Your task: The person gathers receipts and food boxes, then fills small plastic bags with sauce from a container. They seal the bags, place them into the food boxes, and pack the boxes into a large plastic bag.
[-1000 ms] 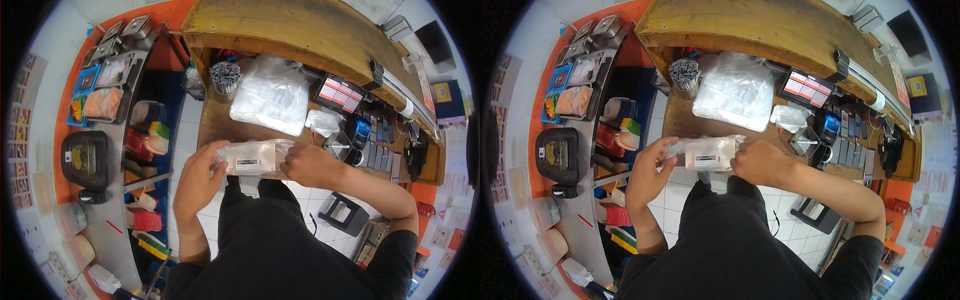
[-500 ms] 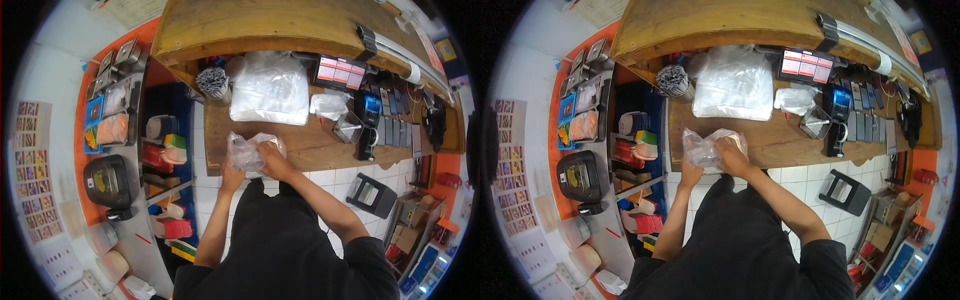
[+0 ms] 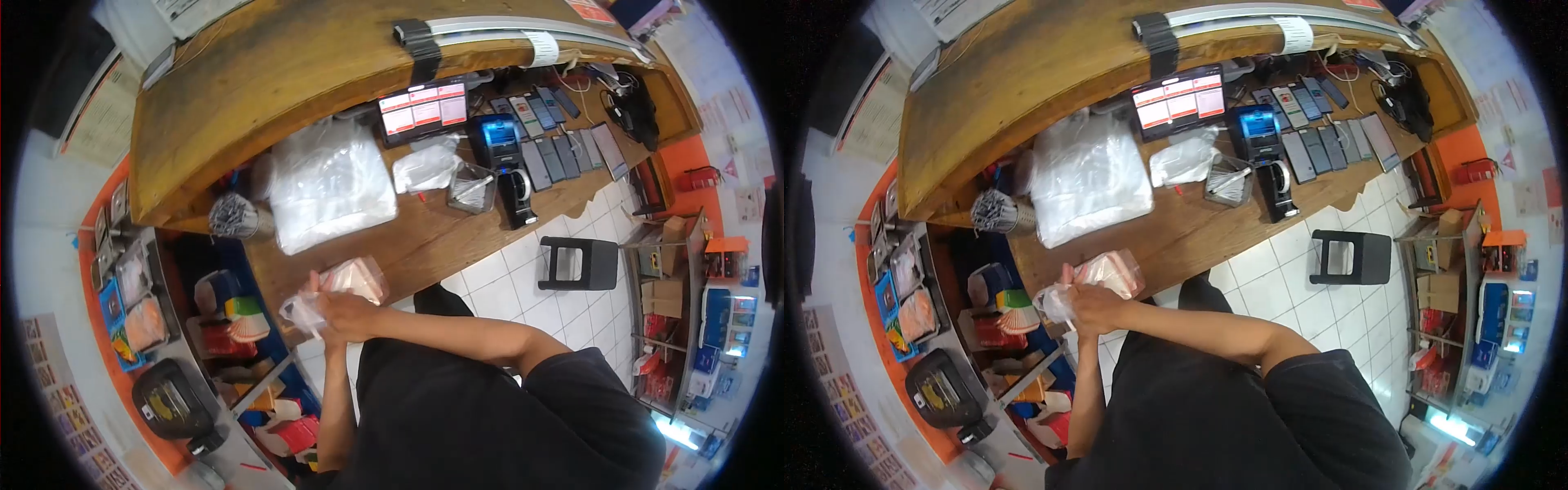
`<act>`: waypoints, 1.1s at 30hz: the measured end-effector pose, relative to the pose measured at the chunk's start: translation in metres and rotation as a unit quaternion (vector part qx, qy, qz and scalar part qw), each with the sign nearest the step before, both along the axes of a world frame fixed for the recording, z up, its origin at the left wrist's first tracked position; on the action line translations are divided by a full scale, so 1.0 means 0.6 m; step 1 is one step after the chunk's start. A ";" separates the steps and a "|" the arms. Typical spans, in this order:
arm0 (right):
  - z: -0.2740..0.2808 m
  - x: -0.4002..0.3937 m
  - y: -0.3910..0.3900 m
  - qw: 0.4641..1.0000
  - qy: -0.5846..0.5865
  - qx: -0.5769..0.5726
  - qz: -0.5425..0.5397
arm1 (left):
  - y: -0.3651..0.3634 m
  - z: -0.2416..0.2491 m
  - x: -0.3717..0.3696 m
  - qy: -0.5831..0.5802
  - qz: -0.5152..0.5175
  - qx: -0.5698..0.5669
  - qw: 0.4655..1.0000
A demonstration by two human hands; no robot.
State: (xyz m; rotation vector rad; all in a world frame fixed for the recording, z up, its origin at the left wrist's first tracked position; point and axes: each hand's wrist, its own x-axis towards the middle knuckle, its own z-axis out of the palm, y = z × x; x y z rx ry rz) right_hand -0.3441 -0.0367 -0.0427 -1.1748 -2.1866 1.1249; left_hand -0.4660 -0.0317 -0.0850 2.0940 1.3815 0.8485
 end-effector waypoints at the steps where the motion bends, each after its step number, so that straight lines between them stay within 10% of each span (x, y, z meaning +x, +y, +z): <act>1: -0.008 0.024 -0.011 0.998 0.040 0.037 -0.044 | 0.002 -0.030 -0.003 0.020 -0.017 0.019 0.999; 5: 0.100 0.265 0.039 0.962 0.147 -0.215 -0.079 | 0.009 0.020 0.011 -0.017 -0.038 0.001 0.999; 9: -0.008 0.523 0.051 0.859 -0.324 -0.139 -0.371 | -0.001 0.033 0.031 -0.060 0.007 -0.057 0.997; 14: -0.114 0.602 0.039 0.844 -0.448 -0.100 -0.280 | 0.005 0.011 0.040 -0.001 0.050 -0.170 0.984; 18: -0.151 0.626 0.049 0.859 -0.444 -0.119 -0.226 | 0.002 -0.091 0.049 -0.215 0.120 -0.222 0.943; 26: -0.045 0.609 0.040 0.850 -0.477 -0.071 -0.212 | 0.010 -0.098 0.042 0.028 0.050 0.022 0.998; 31: -0.060 0.625 0.046 0.833 -0.467 -0.070 -0.287 | 0.025 0.141 0.109 0.211 0.009 0.085 0.974; 33: -0.056 0.621 0.052 0.828 -0.467 -0.064 -0.304 | 0.029 0.102 0.083 0.224 -0.039 0.011 0.974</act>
